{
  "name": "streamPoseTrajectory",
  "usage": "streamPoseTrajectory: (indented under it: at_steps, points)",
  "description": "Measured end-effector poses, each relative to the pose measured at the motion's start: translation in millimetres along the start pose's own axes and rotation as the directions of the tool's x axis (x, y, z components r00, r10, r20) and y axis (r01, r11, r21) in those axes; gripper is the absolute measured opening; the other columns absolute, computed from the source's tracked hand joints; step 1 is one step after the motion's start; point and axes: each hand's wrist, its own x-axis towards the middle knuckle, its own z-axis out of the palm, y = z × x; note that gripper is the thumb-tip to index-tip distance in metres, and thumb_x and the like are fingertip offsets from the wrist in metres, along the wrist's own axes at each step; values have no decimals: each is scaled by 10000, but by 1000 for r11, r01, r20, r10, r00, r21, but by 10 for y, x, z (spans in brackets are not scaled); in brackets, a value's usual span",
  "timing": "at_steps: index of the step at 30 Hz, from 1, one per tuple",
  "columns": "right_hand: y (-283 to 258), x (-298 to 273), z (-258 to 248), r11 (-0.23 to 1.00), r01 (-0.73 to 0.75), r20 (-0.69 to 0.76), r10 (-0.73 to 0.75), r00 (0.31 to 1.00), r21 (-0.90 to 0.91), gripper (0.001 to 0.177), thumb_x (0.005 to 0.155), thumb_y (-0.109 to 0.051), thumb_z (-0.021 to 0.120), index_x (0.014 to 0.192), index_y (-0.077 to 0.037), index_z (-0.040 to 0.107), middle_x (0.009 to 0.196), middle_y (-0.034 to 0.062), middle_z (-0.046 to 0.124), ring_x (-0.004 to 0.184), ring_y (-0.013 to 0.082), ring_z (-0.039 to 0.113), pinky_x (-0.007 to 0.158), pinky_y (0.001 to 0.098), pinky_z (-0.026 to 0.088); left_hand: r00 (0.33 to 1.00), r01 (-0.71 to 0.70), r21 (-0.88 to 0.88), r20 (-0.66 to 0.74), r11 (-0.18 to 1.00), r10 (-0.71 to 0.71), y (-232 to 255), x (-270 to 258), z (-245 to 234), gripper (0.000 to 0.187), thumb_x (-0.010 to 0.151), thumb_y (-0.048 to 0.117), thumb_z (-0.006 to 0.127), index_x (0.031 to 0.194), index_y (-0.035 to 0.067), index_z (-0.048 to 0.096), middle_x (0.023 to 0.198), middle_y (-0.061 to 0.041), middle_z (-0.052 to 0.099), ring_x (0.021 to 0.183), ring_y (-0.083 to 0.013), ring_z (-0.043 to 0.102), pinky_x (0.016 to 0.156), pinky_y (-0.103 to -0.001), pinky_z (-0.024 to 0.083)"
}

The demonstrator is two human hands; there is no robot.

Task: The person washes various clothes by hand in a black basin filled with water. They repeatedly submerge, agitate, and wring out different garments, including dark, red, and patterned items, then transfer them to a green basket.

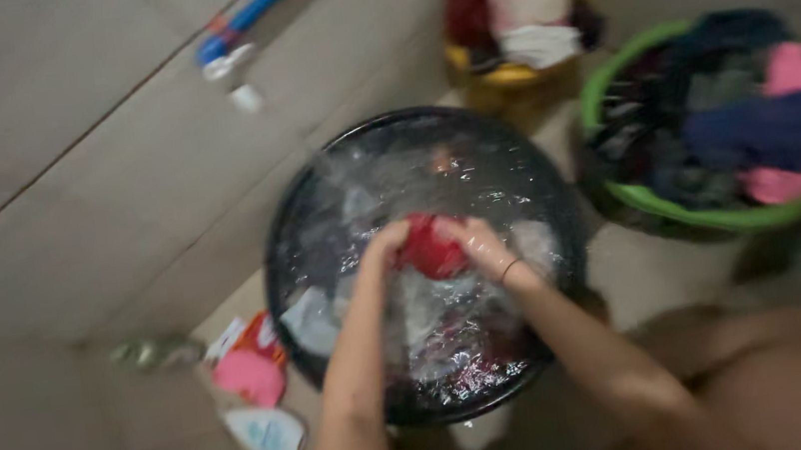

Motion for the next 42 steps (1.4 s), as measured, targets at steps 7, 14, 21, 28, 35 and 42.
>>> streamPoseTrajectory:
  at_steps: [7,14,21,28,35,42]
  points:
    - [-1444,-499,-1899,752,643,-289,-654,699,-147,633,924,-292,773,1430,-118,434,1173,38,546,1096,200,552,991,368,508,853,-140,-851,155,505,498,1559,-292,1263,383,1054,22,432,1420,128,470,1353,-121,614,1256,-276,610,1050,-412,543]
    - [-2389,-619,-3748,702,217,-678,-712,186,-678,857,878,-522,878,1482,-126,417,1501,252,410,1378,426,460,1119,607,456,633,-765,-85,-286,639,719,2959,-555,2850,611,877,-5,610,1445,116,421,1209,-208,647,1109,-352,682,936,-437,587]
    - [-1654,1,-3665,601,-484,-758,-373,535,-637,1008,797,-788,596,1629,-366,215,1700,170,48,1514,560,7,1152,782,13,476,-790,495,125,362,870,2012,46,3724,705,934,175,550,1613,156,361,1600,-134,470,1295,-346,590,1097,-503,454]
    - [-1560,-95,-3075,506,-431,-646,-708,287,-747,925,842,-499,726,1593,-94,370,1673,356,84,1506,628,-7,1156,827,-22,593,-692,540,45,479,804,1457,-296,2527,733,906,335,684,1586,240,428,1454,-91,617,1364,-305,575,1189,-467,456]
    - [-429,1540,-1077,248,554,91,-854,513,-795,430,810,-95,747,1232,-70,670,1356,205,594,1335,398,516,1198,495,393,994,23,740,-88,673,62,-139,-722,970,857,786,610,775,1517,451,356,1602,-124,247,1453,-436,239,1121,-731,165]
    - [434,2050,-134,176,244,159,-394,905,-954,925,881,-47,670,1665,-197,203,1654,196,259,1481,405,343,1210,516,269,970,169,714,-244,679,16,-1684,-478,762,636,818,494,743,1393,337,522,1475,-135,432,1340,-408,415,1054,-647,317]
